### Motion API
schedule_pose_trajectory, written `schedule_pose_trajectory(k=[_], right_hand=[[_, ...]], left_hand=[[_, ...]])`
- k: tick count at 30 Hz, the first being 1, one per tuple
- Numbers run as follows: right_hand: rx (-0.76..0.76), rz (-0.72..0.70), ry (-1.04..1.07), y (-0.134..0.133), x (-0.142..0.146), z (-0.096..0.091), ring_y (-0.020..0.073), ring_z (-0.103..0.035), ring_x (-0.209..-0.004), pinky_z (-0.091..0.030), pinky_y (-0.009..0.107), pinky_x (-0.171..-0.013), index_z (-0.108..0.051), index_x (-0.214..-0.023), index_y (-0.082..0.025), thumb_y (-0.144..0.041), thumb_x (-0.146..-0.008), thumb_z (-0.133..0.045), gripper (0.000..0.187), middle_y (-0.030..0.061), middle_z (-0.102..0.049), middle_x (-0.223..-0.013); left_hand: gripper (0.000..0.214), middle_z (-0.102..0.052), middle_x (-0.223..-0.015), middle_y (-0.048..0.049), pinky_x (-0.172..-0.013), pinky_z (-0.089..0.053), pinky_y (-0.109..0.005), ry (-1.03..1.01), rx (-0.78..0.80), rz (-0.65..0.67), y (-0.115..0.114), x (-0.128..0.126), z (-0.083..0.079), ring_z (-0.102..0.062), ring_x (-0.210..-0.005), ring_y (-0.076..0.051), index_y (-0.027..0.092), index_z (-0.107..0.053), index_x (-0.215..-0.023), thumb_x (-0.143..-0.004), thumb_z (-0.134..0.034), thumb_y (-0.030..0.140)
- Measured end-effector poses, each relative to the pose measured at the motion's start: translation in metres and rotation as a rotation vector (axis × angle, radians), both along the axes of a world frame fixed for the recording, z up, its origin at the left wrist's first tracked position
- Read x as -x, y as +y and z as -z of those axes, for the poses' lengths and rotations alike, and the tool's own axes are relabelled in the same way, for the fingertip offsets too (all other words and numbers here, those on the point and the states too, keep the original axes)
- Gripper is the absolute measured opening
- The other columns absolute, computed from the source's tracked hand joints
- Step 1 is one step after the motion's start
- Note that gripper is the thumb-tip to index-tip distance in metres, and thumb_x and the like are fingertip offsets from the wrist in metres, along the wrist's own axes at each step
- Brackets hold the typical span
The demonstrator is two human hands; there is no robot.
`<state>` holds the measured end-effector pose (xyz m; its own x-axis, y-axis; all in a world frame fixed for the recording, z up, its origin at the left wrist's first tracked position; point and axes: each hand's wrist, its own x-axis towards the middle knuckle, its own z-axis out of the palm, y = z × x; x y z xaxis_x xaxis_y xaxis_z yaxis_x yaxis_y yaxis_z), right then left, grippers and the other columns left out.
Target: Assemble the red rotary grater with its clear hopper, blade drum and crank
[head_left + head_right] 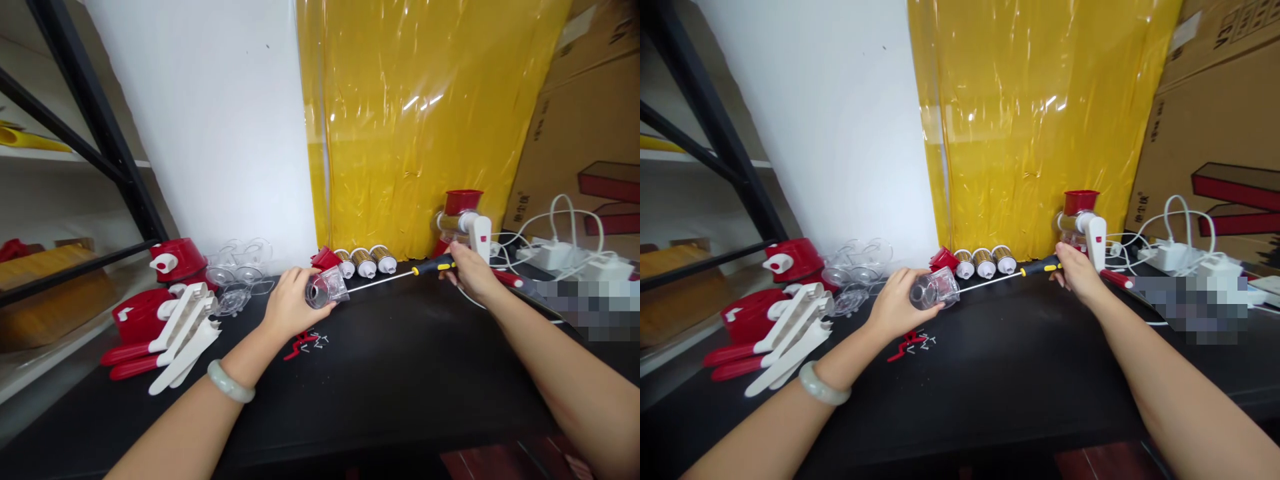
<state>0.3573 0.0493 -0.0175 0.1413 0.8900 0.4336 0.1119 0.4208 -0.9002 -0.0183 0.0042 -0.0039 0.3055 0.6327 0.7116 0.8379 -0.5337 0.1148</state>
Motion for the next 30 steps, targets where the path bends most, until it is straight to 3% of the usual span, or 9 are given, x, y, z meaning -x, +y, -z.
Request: schedule_pose_trajectory(k=[3,6,9,12,15,20,25,28,30], right_hand=[[-0.037,-0.102,0.082,-0.0016,0.0015,-0.0025,0.0149,-0.049,-0.036,-0.037,0.026,-0.036,-0.048,-0.074,-0.023,-0.068,-0.083,-0.039,0.047,0.0001,-0.055,-0.046],[-0.033,-0.212,0.198,-0.0032,0.0043,-0.0059,0.0175,-0.06,-0.048,-0.05,0.032,-0.051,-0.048,-0.086,-0.024,-0.05,-0.078,-0.055,0.028,-0.0018,-0.063,-0.061],[-0.038,-0.171,0.149,-0.0034,0.0035,-0.005,0.0123,-0.049,-0.036,-0.049,0.029,-0.052,-0.044,-0.081,-0.024,-0.042,-0.079,-0.062,0.025,-0.0076,-0.054,-0.047],[-0.021,-0.024,0.003,-0.0019,0.0006,-0.0019,0.0104,-0.036,-0.028,-0.036,0.023,-0.037,-0.044,-0.072,-0.023,-0.057,-0.085,-0.052,0.038,-0.0073,-0.041,-0.035],[-0.044,-0.048,0.025,-0.0006,0.0005,-0.0017,0.0139,-0.046,-0.034,-0.037,0.025,-0.037,-0.048,-0.075,-0.022,-0.065,-0.086,-0.039,0.045,-0.0021,-0.052,-0.043],[-0.06,-0.194,0.189,-0.0015,0.0037,-0.0047,0.017,-0.059,-0.049,-0.05,0.031,-0.05,-0.048,-0.087,-0.024,-0.041,-0.077,-0.058,0.023,-0.0029,-0.062,-0.061],[-0.013,0.004,0.006,-0.0032,0.0027,-0.0039,0.0108,-0.037,-0.028,-0.029,0.022,-0.033,-0.046,-0.071,-0.022,-0.06,-0.084,-0.049,0.04,-0.0047,-0.046,-0.038],[-0.053,-0.084,0.089,-0.0048,0.005,-0.0072,0.0159,-0.05,-0.036,-0.042,0.028,-0.038,-0.051,-0.074,-0.021,-0.066,-0.083,-0.039,0.048,0.0009,-0.056,-0.048],[-0.086,-0.164,0.177,-0.0055,0.0067,-0.0095,0.0195,-0.061,-0.05,-0.051,0.034,-0.048,-0.054,-0.081,-0.021,-0.056,-0.077,-0.053,0.035,0.0008,-0.063,-0.062]], left_hand=[[0.055,-0.059,-0.103,-0.0051,-0.088,-0.049,-0.041,0.015,0.004,-0.01,0.0,-0.0007,0.0002,-0.056,-0.102,-0.027,0.025,-0.053,-0.113,-0.068,-0.075,0.047],[0.054,-0.059,-0.103,-0.0051,-0.088,-0.049,-0.041,0.019,0.009,-0.021,0.0,-0.0013,0.0004,-0.056,-0.102,-0.027,0.024,-0.053,-0.113,-0.068,-0.074,0.048],[0.054,-0.058,-0.103,-0.0051,-0.088,-0.049,-0.041,0.012,0.009,-0.027,0.0005,-0.0012,0.0011,-0.056,-0.103,-0.027,0.024,-0.053,-0.113,-0.069,-0.074,0.047],[0.054,-0.058,-0.103,-0.0052,-0.088,-0.049,-0.041,0.01,0.012,-0.019,0.0013,-0.0009,0.0016,-0.056,-0.103,-0.027,0.024,-0.053,-0.113,-0.069,-0.073,0.047],[0.053,-0.058,-0.102,-0.0051,-0.088,-0.048,-0.042,0.012,0.009,-0.015,0.0013,-0.0011,0.0016,-0.056,-0.102,-0.027,0.025,-0.053,-0.113,-0.069,-0.073,0.048],[0.053,-0.058,-0.102,-0.0048,-0.088,-0.048,-0.041,0.016,0.012,-0.025,0.0,-0.0018,0.001,-0.056,-0.102,-0.027,0.025,-0.053,-0.112,-0.07,-0.073,0.049],[0.053,-0.058,-0.102,-0.0048,-0.087,-0.048,-0.042,0.01,0.01,-0.016,0.0006,-0.0012,0.0018,-0.056,-0.102,-0.028,0.026,-0.053,-0.113,-0.069,-0.074,0.048],[0.053,-0.058,-0.103,-0.005,-0.088,-0.048,-0.042,0.011,0.015,-0.019,0.0006,-0.0014,0.0017,-0.056,-0.102,-0.028,0.026,-0.053,-0.113,-0.07,-0.073,0.049],[0.053,-0.058,-0.103,-0.005,-0.088,-0.048,-0.042,0.016,0.018,-0.025,0.0004,-0.0018,0.0012,-0.056,-0.103,-0.028,0.025,-0.053,-0.113,-0.07,-0.072,0.049]])
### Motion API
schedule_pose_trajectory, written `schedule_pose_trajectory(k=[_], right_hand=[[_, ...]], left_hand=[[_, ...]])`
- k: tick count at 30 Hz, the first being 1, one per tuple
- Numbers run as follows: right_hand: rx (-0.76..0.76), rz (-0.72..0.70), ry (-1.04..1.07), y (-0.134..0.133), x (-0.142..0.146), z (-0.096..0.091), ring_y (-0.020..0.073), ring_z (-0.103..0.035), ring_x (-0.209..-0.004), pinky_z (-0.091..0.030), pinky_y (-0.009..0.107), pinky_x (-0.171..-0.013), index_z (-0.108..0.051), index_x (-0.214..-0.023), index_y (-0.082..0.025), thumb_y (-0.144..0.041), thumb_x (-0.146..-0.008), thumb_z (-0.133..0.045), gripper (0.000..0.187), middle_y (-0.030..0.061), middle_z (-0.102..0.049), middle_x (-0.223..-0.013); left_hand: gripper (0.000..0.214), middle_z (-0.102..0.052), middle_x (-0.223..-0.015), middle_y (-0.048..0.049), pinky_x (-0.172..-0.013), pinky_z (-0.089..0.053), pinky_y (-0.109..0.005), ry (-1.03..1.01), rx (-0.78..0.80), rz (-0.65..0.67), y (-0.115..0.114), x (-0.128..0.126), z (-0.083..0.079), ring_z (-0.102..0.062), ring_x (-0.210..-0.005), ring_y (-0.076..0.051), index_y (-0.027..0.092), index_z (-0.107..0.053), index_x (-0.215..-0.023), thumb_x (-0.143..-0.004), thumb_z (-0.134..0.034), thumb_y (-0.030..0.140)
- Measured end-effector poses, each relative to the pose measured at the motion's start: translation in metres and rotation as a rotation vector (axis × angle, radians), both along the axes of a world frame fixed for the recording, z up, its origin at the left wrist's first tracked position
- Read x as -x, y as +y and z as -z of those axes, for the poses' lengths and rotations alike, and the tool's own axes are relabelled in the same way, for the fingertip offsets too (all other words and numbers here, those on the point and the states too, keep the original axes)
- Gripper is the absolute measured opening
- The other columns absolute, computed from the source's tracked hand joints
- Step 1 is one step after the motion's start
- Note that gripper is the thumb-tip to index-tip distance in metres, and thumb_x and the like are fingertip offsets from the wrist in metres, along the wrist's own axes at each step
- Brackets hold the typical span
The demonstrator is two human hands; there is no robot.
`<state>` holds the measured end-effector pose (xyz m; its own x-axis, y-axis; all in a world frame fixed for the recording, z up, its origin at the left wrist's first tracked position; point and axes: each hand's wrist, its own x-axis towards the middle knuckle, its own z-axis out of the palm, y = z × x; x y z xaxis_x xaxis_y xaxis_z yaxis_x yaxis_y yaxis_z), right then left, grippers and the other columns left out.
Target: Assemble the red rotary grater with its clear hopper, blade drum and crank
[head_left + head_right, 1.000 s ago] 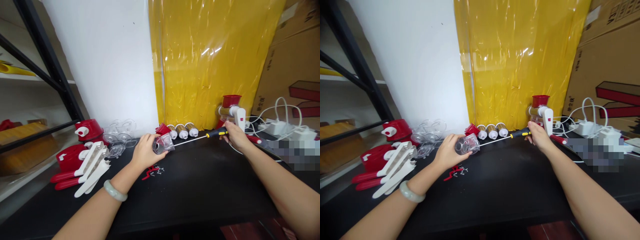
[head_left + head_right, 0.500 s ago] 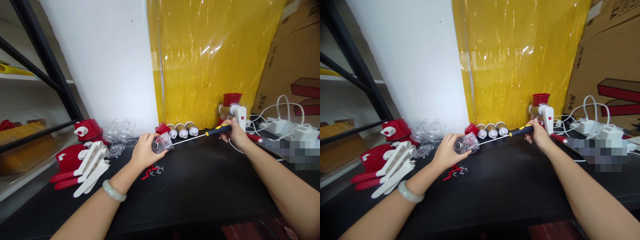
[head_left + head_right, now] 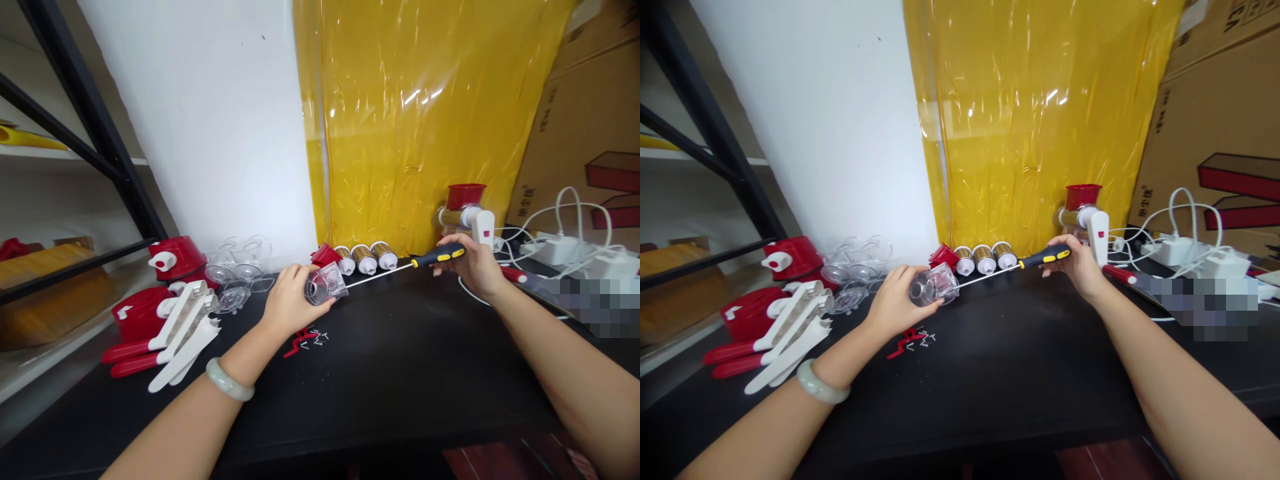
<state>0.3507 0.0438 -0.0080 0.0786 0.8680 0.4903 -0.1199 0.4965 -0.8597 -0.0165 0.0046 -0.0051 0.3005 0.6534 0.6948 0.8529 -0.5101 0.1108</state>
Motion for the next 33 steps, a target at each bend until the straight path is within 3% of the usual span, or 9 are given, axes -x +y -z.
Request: schedule_pose_trajectory(k=[3,8,11,15,19,21,23,27,33], right_hand=[[0.007,-0.014,-0.01,0.001,-0.002,0.001,0.0176,-0.061,-0.051,-0.053,0.034,-0.053,-0.053,-0.086,-0.022,-0.041,-0.072,-0.065,0.026,-0.0026,-0.063,-0.064],[0.134,0.235,-0.269,0.007,-0.01,0.008,0.0099,-0.037,-0.03,-0.029,0.022,-0.032,-0.052,-0.071,-0.02,-0.059,-0.084,-0.051,0.042,-0.0024,-0.049,-0.042],[0.071,0.092,-0.138,0.009,-0.009,0.007,0.0163,-0.053,-0.041,-0.046,0.029,-0.043,-0.055,-0.077,-0.02,-0.057,-0.085,-0.045,0.039,0.0012,-0.058,-0.052],[0.008,-0.019,0.0,0.005,-0.004,0.003,0.0194,-0.066,-0.061,-0.056,0.037,-0.062,-0.057,-0.092,-0.022,-0.04,-0.074,-0.063,0.026,-0.0003,-0.066,-0.072],[0.084,0.173,-0.217,0.002,-0.007,0.004,0.0104,-0.043,-0.032,-0.035,0.022,-0.033,-0.055,-0.073,-0.019,-0.055,-0.083,-0.056,0.038,-0.0019,-0.053,-0.046],[0.113,0.217,-0.258,0.002,-0.008,0.004,0.0099,-0.037,-0.028,-0.028,0.022,-0.03,-0.054,-0.067,-0.018,-0.063,-0.086,-0.046,0.049,-0.0017,-0.047,-0.039],[0.097,0.119,-0.161,0.004,-0.006,0.003,0.0147,-0.05,-0.035,-0.041,0.026,-0.036,-0.057,-0.073,-0.019,-0.061,-0.086,-0.041,0.046,0.0006,-0.054,-0.045],[0.054,0.011,0.003,0.003,0.0,0.001,0.0189,-0.065,-0.056,-0.056,0.036,-0.058,-0.055,-0.089,-0.021,-0.041,-0.076,-0.062,0.025,-0.0009,-0.065,-0.068],[0.118,0.194,-0.269,0.005,-0.008,0.007,0.0099,-0.042,-0.03,-0.031,0.021,-0.032,-0.052,-0.072,-0.019,-0.057,-0.087,-0.049,0.04,-0.0025,-0.051,-0.043]], left_hand=[[0.053,-0.058,-0.103,-0.0049,-0.088,-0.048,-0.042,0.003,0.0,-0.003,0.0,0.0,-0.001,-0.056,-0.102,-0.027,0.025,-0.053,-0.113,-0.07,-0.073,0.049],[0.052,-0.058,-0.104,-0.005,-0.088,-0.048,-0.042,-0.001,-0.003,0.011,0.0,0.0,0.0,-0.056,-0.103,-0.028,0.026,-0.053,-0.112,-0.07,-0.073,0.048],[0.052,-0.058,-0.103,-0.005,-0.088,-0.048,-0.042,-0.003,-0.007,0.009,0.0,0.0,0.0,-0.056,-0.102,-0.028,0.026,-0.053,-0.112,-0.069,-0.073,0.048],[0.052,-0.058,-0.103,-0.0049,-0.088,-0.048,-0.042,-0.007,-0.012,0.009,0.0,0.0,0.0,-0.056,-0.102,-0.028,0.026,-0.053,-0.112,-0.069,-0.073,0.048],[0.053,-0.058,-0.103,-0.0052,-0.088,-0.048,-0.042,0.001,-0.005,0.011,0.001,0.0,0.0,-0.056,-0.102,-0.028,0.025,-0.053,-0.113,-0.07,-0.073,0.049],[0.053,-0.058,-0.103,-0.0053,-0.088,-0.048,-0.042,0.001,-0.006,0.01,0.001,0.0,0.0,-0.056,-0.102,-0.028,0.025,-0.053,-0.113,-0.07,-0.073,0.048],[0.052,-0.058,-0.103,-0.0053,-0.088,-0.048,-0.042,-0.003,-0.009,0.011,0.001,0.0,0.0,-0.056,-0.102,-0.028,0.026,-0.053,-0.113,-0.07,-0.073,0.048],[0.052,-0.058,-0.102,-0.0049,-0.088,-0.048,-0.041,-0.003,-0.007,0.01,0.0,0.0,0.0,-0.056,-0.102,-0.028,0.026,-0.053,-0.112,-0.069,-0.074,0.047],[0.053,-0.058,-0.103,-0.0051,-0.089,-0.048,-0.041,0.011,-0.005,0.005,0.0,0.0,-0.001,-0.056,-0.102,-0.028,0.025,-0.053,-0.113,-0.07,-0.072,0.049]])
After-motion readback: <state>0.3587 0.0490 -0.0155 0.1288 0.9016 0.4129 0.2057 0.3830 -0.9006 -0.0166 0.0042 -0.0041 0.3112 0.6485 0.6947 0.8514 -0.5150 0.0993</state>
